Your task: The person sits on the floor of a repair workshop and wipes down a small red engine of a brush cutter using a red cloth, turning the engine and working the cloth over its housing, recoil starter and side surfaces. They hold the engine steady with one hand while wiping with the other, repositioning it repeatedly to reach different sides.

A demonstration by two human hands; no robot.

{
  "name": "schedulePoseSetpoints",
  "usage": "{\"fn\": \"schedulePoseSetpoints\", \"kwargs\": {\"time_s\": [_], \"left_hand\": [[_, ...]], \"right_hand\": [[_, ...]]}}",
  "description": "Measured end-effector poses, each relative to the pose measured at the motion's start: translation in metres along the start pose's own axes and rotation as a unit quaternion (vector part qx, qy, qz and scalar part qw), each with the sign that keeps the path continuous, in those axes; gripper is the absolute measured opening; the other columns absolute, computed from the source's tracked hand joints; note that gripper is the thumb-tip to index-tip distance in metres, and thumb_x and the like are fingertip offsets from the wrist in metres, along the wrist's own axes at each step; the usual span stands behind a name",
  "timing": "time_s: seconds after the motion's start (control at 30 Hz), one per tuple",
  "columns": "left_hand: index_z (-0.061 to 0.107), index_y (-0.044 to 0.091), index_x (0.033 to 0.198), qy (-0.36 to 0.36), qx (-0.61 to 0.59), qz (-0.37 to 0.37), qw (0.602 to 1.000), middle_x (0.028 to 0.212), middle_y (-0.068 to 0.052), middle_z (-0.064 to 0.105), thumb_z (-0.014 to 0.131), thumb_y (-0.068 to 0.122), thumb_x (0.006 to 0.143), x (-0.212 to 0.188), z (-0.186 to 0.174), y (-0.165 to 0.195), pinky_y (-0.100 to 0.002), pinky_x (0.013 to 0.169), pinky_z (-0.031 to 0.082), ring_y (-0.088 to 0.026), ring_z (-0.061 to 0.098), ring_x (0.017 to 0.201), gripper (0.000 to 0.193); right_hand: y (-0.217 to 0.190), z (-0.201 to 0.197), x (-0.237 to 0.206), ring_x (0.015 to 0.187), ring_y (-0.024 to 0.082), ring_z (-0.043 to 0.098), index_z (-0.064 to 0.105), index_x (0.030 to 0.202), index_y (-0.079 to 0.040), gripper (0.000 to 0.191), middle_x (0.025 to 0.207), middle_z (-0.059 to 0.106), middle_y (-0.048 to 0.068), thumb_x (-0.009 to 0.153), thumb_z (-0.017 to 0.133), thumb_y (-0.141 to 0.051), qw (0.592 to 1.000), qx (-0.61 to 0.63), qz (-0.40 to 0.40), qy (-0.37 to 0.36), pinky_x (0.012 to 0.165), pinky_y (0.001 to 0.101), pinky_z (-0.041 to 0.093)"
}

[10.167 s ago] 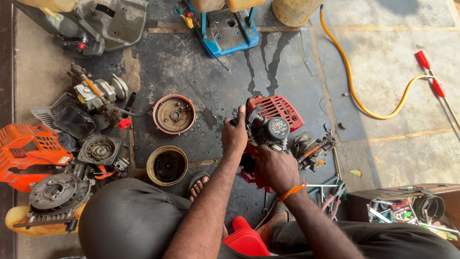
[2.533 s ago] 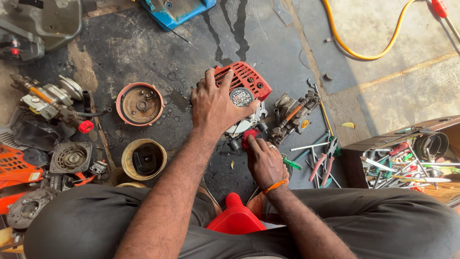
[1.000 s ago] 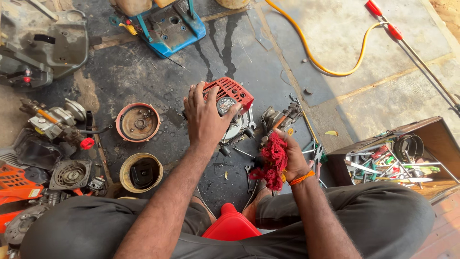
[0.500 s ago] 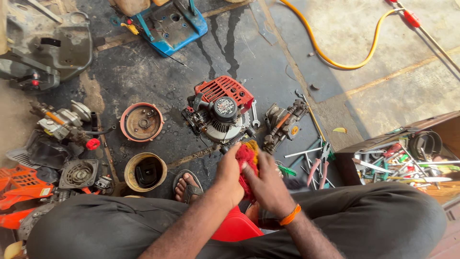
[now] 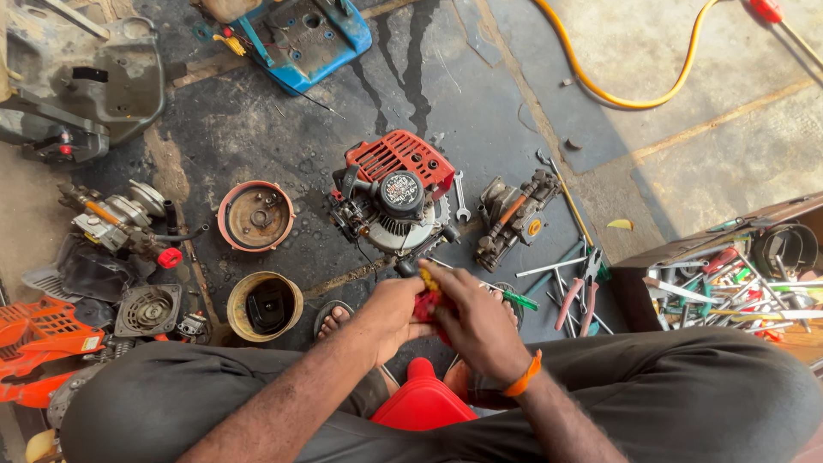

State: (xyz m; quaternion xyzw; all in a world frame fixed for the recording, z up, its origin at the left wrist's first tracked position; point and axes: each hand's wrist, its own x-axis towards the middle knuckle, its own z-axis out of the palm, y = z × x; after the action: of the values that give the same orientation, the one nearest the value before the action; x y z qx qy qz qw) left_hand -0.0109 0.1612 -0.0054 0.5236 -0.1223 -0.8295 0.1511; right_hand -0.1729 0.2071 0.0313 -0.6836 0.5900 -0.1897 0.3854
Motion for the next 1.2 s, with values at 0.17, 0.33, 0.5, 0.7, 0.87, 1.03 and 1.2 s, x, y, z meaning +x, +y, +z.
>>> {"fn": "schedulePoseSetpoints", "kwargs": {"time_s": [0.17, 0.33, 0.5, 0.7, 0.87, 1.03, 1.2], "left_hand": [[0.056, 0.010, 0.138, 0.258, 0.575, 0.308, 0.713, 0.126, -0.015, 0.065, 0.055, 0.054, 0.097, -0.014, 0.018, 0.061, -0.044, 0.082, 0.060, -0.027, 0.069, 0.103, 0.060], [0.042, 0.010, 0.154, 0.415, 0.632, 0.323, 0.570, 0.148, -0.029, 0.042, 0.061, 0.087, 0.080, 0.016, 0.012, 0.122, -0.078, 0.105, 0.030, -0.052, 0.041, 0.136, 0.109], [0.041, 0.017, 0.154, 0.412, 0.632, 0.295, 0.586, 0.155, -0.029, 0.032, 0.054, 0.088, 0.082, 0.048, 0.000, 0.109, -0.076, 0.107, 0.029, -0.051, 0.041, 0.136, 0.102], [0.043, 0.014, 0.152, 0.414, 0.633, 0.290, 0.586, 0.152, -0.028, 0.033, 0.053, 0.088, 0.083, 0.051, -0.005, 0.108, -0.074, 0.108, 0.030, -0.049, 0.044, 0.133, 0.101], [0.044, 0.013, 0.152, 0.404, 0.640, 0.300, 0.581, 0.151, -0.030, 0.034, 0.053, 0.088, 0.084, 0.054, -0.005, 0.105, -0.074, 0.108, 0.032, -0.049, 0.046, 0.130, 0.101], [0.040, 0.013, 0.154, 0.362, 0.646, 0.286, 0.608, 0.152, -0.029, 0.033, 0.054, 0.090, 0.080, 0.050, -0.013, 0.111, -0.067, 0.102, 0.040, -0.048, 0.049, 0.126, 0.108], [0.042, 0.015, 0.153, 0.364, 0.657, 0.296, 0.591, 0.148, -0.028, 0.036, 0.057, 0.090, 0.078, 0.044, -0.011, 0.115, -0.066, 0.102, 0.040, -0.047, 0.052, 0.121, 0.107]], "right_hand": [[0.046, -0.004, 0.041, 0.090, 0.042, 0.070, 0.056, 0.132, -0.006, 0.048, 0.105, 0.074, 0.021, 0.090, 0.074, -0.022, 0.976, 0.089, 0.164, 0.115, 0.077, 0.0457, 0.055], [0.049, 0.003, 0.080, 0.097, 0.035, 0.071, 0.064, 0.120, -0.011, 0.041, 0.107, 0.073, 0.015, 0.086, 0.077, -0.030, 0.964, -0.060, 0.193, 0.172, 0.082, 0.0461, 0.055], [0.033, 0.035, 0.103, 0.101, 0.035, 0.067, 0.067, 0.129, -0.014, 0.038, 0.109, 0.065, 0.012, 0.091, 0.070, -0.014, 0.959, -0.205, 0.039, 0.191, 0.083, 0.0461, 0.055], [0.064, 0.042, 0.116, 0.099, 0.028, 0.074, 0.070, 0.122, -0.010, 0.036, 0.115, 0.072, 0.012, 0.086, 0.069, -0.007, 0.975, 0.026, 0.043, 0.215, 0.089, 0.0372, 0.059], [0.071, 0.042, 0.121, 0.096, 0.025, 0.074, 0.067, 0.125, -0.012, 0.036, 0.110, 0.074, 0.009, 0.090, 0.071, -0.008, 0.942, 0.243, 0.139, 0.187, 0.084, 0.0384, 0.060], [0.062, 0.040, 0.105, 0.096, 0.033, 0.071, 0.069, 0.109, -0.014, 0.024, 0.109, 0.072, 0.009, 0.087, 0.070, -0.007, 0.943, -0.226, -0.032, 0.242, 0.081, 0.0454, 0.056], [0.061, 0.028, 0.109, 0.092, 0.034, 0.071, 0.072, 0.111, -0.012, 0.024, 0.106, 0.071, 0.011, 0.087, 0.070, -0.011, 0.958, -0.047, 0.063, 0.275, 0.080, 0.0433, 0.057]]}}
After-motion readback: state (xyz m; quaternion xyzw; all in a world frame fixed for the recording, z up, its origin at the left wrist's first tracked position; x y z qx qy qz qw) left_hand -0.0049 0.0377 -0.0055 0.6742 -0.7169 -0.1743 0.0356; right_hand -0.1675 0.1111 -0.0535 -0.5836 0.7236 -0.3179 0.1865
